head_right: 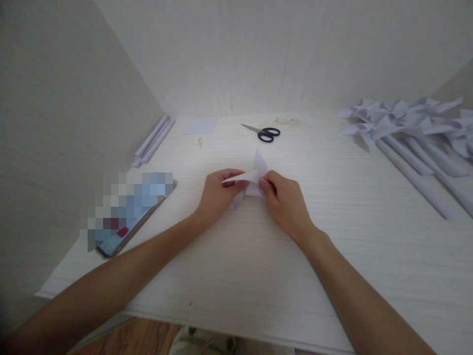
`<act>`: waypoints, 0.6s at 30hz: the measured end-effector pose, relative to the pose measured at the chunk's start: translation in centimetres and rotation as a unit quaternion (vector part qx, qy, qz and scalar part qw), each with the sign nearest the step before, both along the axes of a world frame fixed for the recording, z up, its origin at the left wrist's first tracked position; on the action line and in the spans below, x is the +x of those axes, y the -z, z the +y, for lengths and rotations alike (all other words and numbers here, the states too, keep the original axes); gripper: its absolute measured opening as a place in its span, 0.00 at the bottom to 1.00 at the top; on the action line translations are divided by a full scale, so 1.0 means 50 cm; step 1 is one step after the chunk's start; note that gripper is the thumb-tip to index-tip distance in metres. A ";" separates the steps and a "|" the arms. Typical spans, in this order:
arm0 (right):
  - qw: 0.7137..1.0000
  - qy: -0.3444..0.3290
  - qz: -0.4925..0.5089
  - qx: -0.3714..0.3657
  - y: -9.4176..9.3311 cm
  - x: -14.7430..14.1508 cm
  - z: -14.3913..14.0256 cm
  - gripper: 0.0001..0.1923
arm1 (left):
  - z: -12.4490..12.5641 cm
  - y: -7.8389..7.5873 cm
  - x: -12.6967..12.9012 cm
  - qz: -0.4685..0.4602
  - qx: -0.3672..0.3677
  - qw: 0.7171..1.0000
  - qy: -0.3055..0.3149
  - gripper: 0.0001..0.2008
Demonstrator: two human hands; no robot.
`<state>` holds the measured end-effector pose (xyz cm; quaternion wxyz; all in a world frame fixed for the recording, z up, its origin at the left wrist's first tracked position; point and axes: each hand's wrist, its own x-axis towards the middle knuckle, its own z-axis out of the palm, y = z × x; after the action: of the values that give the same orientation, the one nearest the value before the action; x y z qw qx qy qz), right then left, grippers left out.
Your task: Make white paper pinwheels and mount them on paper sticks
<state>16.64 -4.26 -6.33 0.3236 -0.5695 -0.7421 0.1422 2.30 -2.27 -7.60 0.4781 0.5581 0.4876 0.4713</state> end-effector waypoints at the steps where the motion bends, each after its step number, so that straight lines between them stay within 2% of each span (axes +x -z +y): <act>1: 1.000 0.000 -0.003 0.002 0.001 0.000 0.001 0.09 | 0.000 0.000 0.000 0.000 0.000 1.000 0.001 0.08; 18: 0.999 0.022 -0.010 0.027 0.003 -0.006 -0.001 0.10 | -0.002 0.001 -0.001 -0.018 -0.036 0.999 0.022 0.09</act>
<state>16.33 -4.33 -6.46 0.3345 -0.5783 -0.7361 0.1087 2.25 -2.37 -7.63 0.5169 0.5423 0.4837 0.4525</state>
